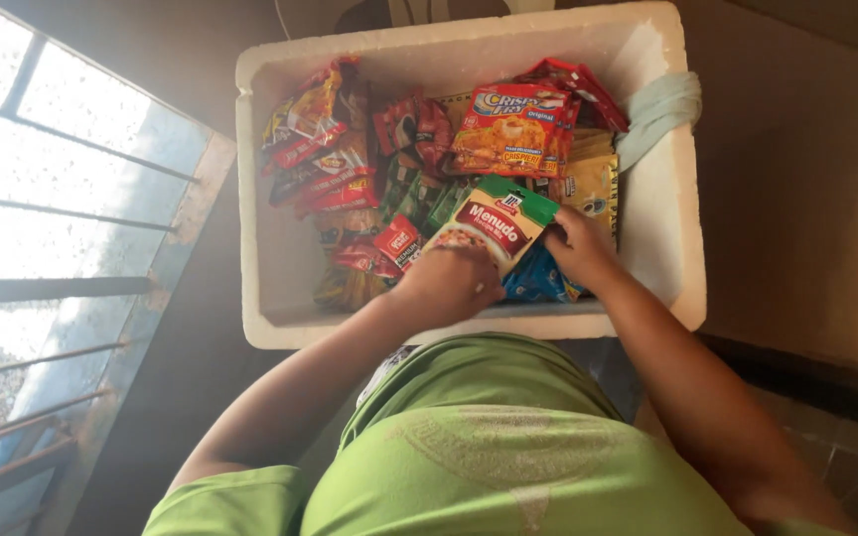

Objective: Organizing various condiment packets and instant noodles from a styrofoam container onto a shelf.

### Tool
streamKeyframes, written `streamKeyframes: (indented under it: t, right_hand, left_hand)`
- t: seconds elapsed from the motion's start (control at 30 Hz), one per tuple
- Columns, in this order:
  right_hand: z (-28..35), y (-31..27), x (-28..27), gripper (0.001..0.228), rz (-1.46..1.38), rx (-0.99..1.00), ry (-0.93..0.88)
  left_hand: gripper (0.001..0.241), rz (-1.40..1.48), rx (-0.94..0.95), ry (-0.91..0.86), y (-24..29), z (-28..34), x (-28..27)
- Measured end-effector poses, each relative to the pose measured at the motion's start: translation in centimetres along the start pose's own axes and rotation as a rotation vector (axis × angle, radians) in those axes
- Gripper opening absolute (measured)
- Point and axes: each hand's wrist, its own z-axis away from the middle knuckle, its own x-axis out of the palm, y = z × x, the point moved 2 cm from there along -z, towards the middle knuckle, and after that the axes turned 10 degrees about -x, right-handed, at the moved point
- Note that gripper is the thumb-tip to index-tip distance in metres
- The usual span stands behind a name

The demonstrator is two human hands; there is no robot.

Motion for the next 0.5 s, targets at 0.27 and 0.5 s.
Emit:
streamKeyframes:
  t: [0.27, 0.5]
  right_hand:
    - [-0.6, 2.2, -0.9, 0.055, -0.116, 0.221, 0.275]
    - [-0.6, -0.9, -0.9, 0.032, -0.15, 0.052, 0.3]
  left_hand:
    - [0.035, -0.158, -0.423, 0.935, -8.7, -2.0, -11.0]
    - [0.02, -0.151, -0.653, 0.954, -15.3, -1.9, -8.5]
